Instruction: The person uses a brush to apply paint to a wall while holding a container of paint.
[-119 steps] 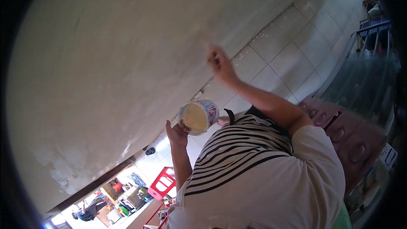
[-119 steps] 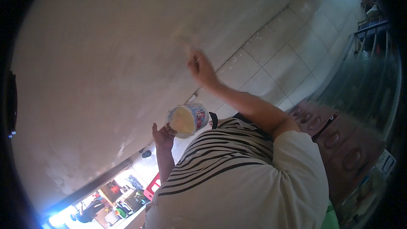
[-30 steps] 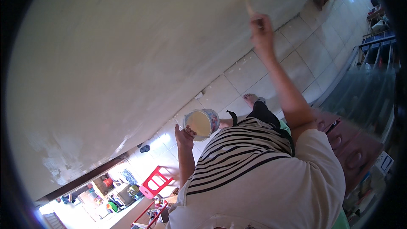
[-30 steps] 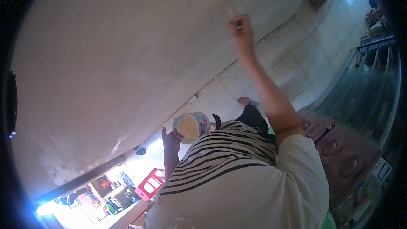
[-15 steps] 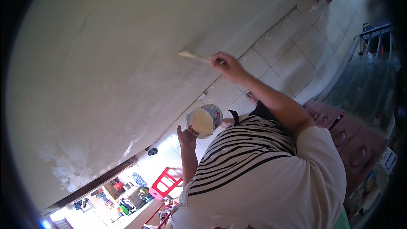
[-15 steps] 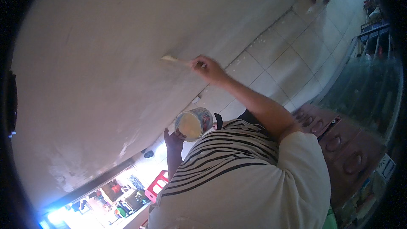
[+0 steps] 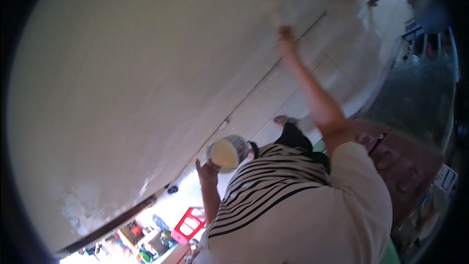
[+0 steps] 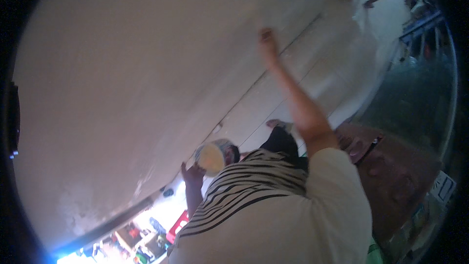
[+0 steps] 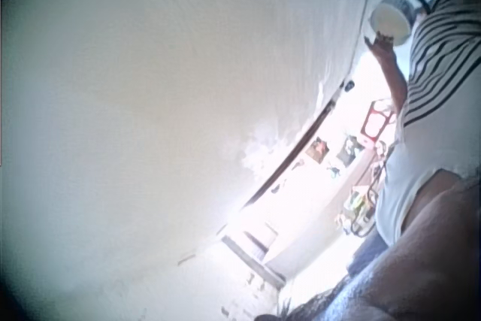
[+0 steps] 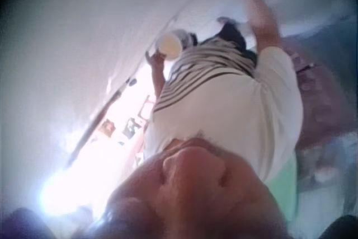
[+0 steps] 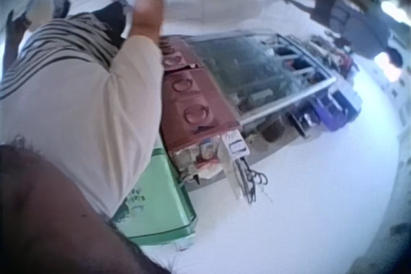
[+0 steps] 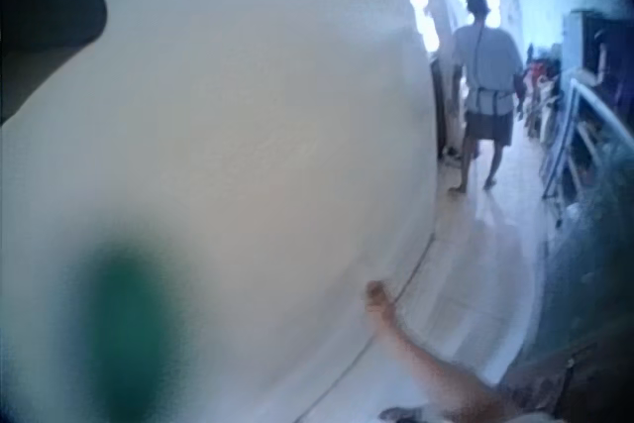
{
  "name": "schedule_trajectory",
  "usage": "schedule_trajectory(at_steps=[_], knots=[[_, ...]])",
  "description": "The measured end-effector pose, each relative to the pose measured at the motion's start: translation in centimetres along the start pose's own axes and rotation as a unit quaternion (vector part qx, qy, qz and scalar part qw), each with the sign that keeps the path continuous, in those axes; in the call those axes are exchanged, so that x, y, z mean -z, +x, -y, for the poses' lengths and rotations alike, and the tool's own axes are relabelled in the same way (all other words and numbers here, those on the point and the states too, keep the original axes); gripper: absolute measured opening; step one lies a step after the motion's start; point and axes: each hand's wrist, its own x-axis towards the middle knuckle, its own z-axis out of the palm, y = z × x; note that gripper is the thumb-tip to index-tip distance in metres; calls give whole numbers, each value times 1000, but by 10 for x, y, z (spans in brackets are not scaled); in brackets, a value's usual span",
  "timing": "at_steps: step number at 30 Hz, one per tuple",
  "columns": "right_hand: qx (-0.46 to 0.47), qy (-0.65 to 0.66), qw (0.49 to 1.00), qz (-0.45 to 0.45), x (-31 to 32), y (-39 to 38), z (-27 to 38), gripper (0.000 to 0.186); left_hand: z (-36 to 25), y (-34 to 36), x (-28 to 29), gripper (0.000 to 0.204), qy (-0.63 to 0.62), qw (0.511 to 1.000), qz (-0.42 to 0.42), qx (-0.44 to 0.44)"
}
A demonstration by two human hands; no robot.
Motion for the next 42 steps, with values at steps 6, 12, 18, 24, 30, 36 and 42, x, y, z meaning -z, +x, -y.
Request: schedule_trajectory(at_steps=[6, 12, 18, 24, 30, 36, 42], knots=[[70, 142, 964, 215, -87, -206, 38, 24, -5, 12, 11, 63, 28, 999, 24, 5], [68, 103, 891, 437, -51, -225, 111, 28, -1, 4, 10, 58, 15, 1000, 11, -11], [51, 52, 948, 310, -9, -77, 65, 28, 1, 2, 4, 58, -1, 1000, 4, -17], [-34, 89, 993, 67, 46, -7, 51, 23, 7, 9, 9, 59, -18, 999, -5, -28], [58, 53, 997, 4, -20, -57, 55, 17, 11, 12, -9, 59, -4, 999, -33, -11], [36, 117, 953, 277, -39, -201, 91, 19, 20, 21, -9, 56, -27, 1000, -11, -7], [-64, 126, 939, 313, -19, -218, 70, 25, 17, 27, -7, 53, -36, 999, 19, 16]])
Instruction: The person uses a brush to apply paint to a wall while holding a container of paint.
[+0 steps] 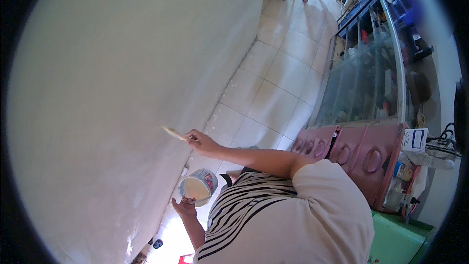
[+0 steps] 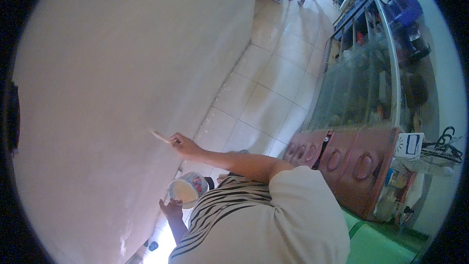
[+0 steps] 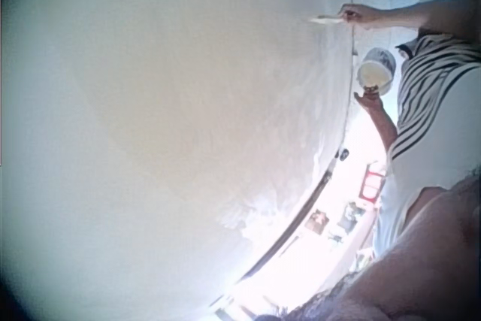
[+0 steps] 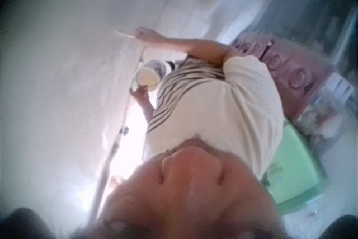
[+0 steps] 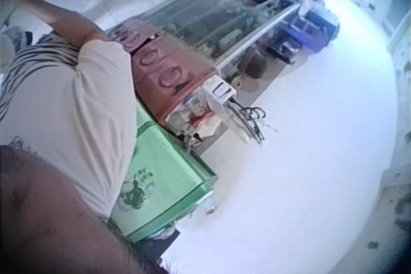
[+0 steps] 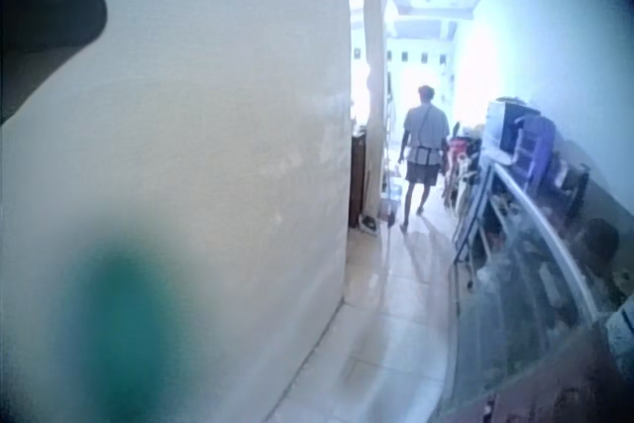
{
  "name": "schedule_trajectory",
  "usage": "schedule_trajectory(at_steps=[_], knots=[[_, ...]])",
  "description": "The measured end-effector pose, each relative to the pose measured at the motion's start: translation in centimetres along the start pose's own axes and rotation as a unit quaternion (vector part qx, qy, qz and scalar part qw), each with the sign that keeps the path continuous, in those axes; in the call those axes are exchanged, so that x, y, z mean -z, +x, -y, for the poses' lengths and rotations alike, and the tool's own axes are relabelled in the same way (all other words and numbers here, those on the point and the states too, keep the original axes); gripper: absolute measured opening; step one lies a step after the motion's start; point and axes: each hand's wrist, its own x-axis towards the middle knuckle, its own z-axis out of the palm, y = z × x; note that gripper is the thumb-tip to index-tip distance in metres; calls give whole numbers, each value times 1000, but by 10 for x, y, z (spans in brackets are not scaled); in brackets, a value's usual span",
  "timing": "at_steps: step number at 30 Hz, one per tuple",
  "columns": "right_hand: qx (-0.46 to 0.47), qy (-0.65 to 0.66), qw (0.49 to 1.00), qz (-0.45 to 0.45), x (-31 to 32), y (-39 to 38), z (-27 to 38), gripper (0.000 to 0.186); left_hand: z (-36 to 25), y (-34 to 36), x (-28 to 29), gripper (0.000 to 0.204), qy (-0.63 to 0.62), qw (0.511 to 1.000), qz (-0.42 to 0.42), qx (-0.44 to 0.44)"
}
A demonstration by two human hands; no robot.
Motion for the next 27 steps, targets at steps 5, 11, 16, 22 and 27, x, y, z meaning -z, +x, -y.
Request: schedule_trajectory(at_steps=[5, 11, 16, 22, 27], knots=[[-149, 14, 985, -90, 43, -17, -22, 21, -1, 6, -3, 53, -8, 1000, -17, 9], [-173, 34, 972, -153, 58, -60, -36, 23, -5, 35, 39, 56, 2, 998, 61, 15], [-214, 43, 964, -153, 43, -83, -40, 25, -7, 37, 52, 52, 19, 998, 66, -2], [-188, -8, 978, -93, 22, -89, -38, 30, -12, 22, 45, 46, 47, 999, 11, -19], [-99, -147, 983, -38, 22, -86, -48, 30, -15, 11, 42, 41, 85, 995, 32, -35]])
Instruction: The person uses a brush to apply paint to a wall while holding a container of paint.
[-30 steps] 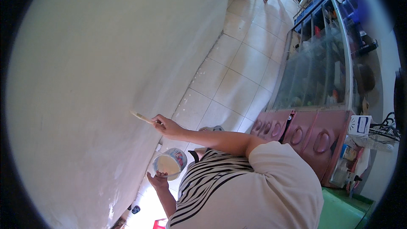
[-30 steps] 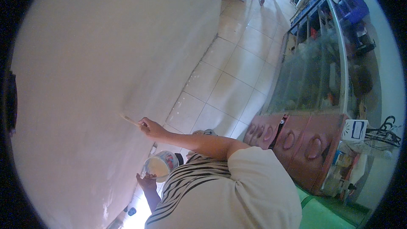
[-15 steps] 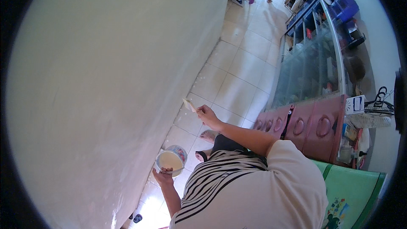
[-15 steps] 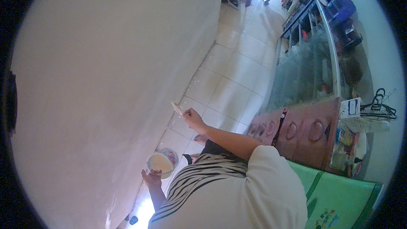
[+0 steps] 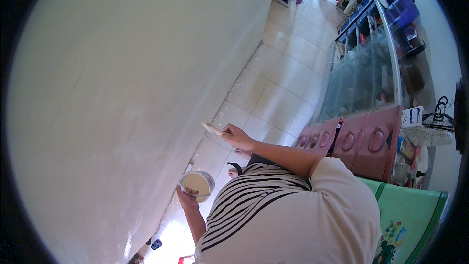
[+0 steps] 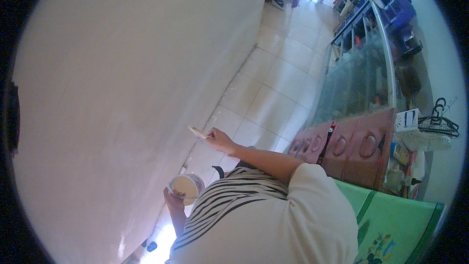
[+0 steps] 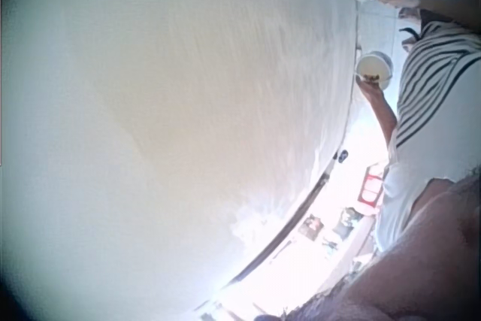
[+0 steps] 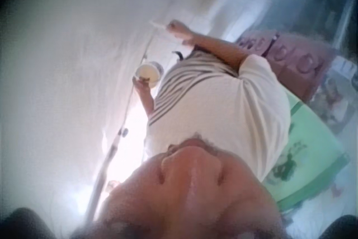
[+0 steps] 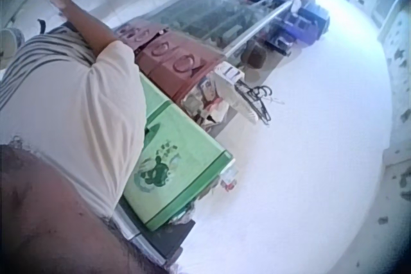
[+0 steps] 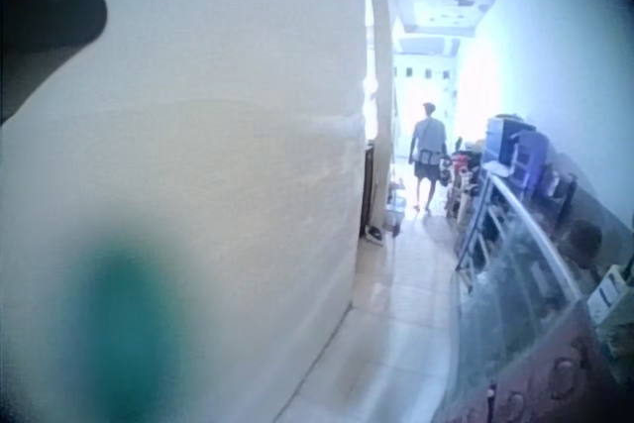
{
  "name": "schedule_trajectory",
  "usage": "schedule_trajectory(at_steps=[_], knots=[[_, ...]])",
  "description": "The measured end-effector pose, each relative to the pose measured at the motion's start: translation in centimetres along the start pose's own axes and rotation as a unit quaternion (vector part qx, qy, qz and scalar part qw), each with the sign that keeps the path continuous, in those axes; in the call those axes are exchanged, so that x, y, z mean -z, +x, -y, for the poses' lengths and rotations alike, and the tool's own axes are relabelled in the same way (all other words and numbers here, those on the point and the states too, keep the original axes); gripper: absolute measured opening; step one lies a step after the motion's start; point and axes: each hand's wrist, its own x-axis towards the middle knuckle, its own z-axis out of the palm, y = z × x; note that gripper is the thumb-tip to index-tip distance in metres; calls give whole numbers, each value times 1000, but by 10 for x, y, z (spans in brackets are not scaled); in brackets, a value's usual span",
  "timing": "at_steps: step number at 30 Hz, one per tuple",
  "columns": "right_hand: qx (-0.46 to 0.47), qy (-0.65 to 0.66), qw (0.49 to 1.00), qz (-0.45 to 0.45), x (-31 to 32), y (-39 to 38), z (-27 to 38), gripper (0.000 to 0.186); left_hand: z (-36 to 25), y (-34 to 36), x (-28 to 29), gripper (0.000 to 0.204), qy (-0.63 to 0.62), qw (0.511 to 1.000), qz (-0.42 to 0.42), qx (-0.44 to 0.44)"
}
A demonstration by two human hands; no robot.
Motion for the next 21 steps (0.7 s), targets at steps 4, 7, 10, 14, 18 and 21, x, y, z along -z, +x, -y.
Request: schedule_trajectory(at_steps=[4, 7, 10, 14, 18, 21], knots=[[-4, -16, 997, 69, 9, -8, 38, 29, -2, -3, -2, 41, 58, 997, 27, -38], [-27, -3, 994, 106, 27, -24, 74, 26, -9, -14, -22, 42, 106, 993, 34, -34], [52, -106, 990, 75, 37, -26, 71, 25, -18, -31, -52, 43, 146, 985, 76, -45], [118, -110, 986, 38, 51, -25, 54, 26, -26, -34, -91, 45, 180, 978, 97, -48], [2, 39, 995, 95, 85, -42, 100, 26, -34, -54, -145, 47, 227, 961, 148, -57], [11, 43, 995, 94, 101, -48, 122, 27, -45, -68, -176, 52, 243, 946, 208, -56]])
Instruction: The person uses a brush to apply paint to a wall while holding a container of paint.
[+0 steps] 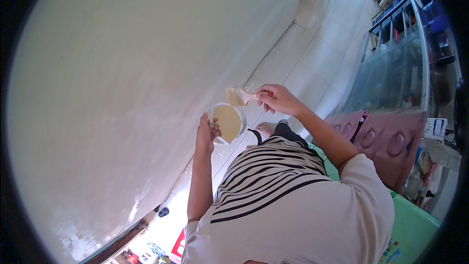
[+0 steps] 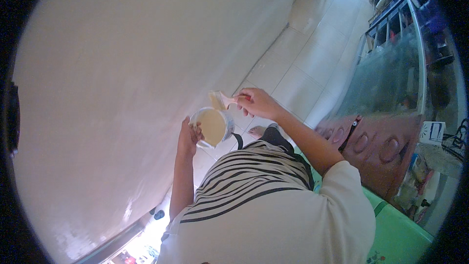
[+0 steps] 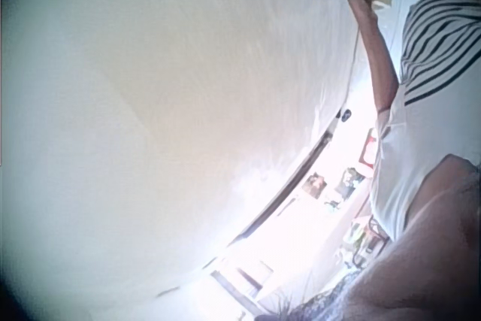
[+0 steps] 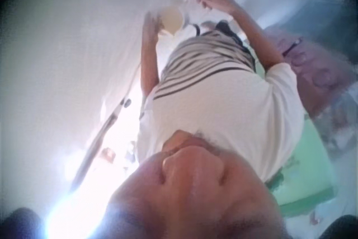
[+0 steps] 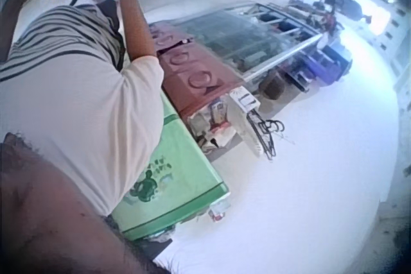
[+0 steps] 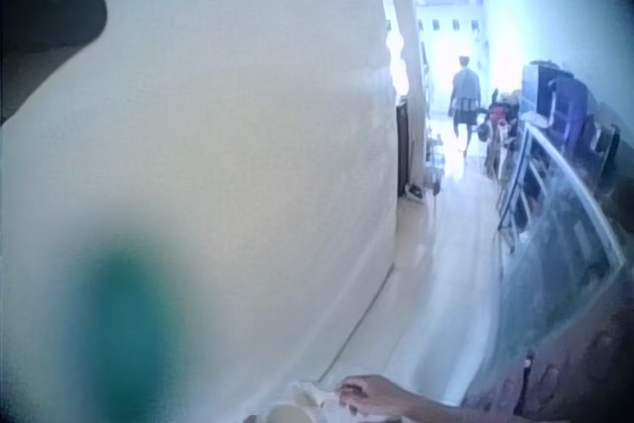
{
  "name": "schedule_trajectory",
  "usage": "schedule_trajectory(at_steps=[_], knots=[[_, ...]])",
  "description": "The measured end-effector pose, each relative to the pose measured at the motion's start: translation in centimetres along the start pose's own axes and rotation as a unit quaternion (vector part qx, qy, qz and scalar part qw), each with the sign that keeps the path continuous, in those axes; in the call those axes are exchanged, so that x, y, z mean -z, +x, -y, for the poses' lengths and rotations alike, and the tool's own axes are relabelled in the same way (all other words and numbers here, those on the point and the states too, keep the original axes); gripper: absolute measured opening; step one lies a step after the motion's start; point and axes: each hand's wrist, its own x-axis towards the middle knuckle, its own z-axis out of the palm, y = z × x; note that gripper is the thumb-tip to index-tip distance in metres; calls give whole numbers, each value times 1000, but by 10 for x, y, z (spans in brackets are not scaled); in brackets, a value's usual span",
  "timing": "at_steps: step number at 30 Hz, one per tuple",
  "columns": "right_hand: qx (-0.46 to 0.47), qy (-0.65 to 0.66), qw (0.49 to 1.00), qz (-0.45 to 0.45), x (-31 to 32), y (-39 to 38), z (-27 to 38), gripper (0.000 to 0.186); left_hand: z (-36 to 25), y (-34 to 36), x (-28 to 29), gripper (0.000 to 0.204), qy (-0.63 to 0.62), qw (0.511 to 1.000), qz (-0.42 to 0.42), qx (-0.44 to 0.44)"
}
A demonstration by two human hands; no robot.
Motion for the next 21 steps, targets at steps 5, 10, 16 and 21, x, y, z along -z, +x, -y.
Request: schedule_trajectory(at_steps=[5, 10, 16, 21], knots=[[12, -20, 1000, -19, 13, -7, 24, 26, -35, -4, -44, 57, -1, 997, 72, -15], [76, -153, 983, -71, 2, 9, 17, 27, -59, -10, -79, 59, -14, 992, 121, -20], [77, -354, 929, -77, -18, 49, 11, 27, -73, -8, -109, 59, -27, 988, 153, -8], [57, -380, 922, -53, -24, 68, 4, 28, -77, -11, -117, 60, -21, 988, 154, -11]])
